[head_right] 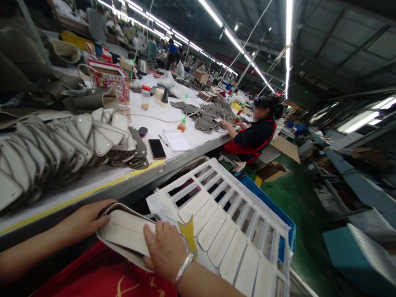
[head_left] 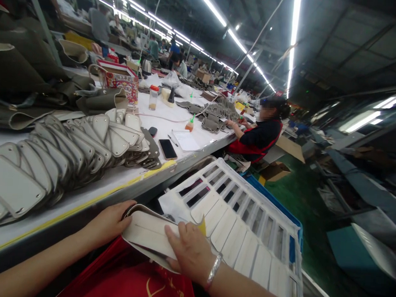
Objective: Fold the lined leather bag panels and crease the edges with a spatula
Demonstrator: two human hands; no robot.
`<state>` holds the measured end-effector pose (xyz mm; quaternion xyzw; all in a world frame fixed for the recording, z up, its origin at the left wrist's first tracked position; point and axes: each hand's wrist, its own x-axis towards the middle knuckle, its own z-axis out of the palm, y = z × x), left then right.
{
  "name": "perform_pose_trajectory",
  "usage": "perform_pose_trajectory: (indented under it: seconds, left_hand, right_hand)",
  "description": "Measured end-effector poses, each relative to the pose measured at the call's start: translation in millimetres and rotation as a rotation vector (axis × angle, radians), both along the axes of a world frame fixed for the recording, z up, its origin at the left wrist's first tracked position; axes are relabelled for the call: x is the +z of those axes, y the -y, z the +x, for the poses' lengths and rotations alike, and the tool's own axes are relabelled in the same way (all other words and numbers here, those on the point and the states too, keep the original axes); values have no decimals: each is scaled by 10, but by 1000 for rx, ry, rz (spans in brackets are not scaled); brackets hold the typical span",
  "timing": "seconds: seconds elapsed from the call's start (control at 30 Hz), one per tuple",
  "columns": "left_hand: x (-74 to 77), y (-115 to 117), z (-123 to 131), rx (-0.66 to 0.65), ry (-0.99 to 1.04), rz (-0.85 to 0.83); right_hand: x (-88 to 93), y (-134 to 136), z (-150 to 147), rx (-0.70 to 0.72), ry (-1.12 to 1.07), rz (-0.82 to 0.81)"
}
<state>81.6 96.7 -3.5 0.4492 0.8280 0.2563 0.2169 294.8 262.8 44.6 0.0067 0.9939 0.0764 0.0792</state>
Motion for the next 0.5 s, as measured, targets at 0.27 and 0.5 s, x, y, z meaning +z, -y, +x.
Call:
perform_pose_trajectory:
  seconds: [0.27,0.5]
  left_hand:
    - [104,-64,193,-262,-375,123]
    - [161,-274,608,-763,-321,-49]
  right_hand:
    - [-57,101,-123,-95,51,23]
    - [123,-221,-115,-217,182,-534]
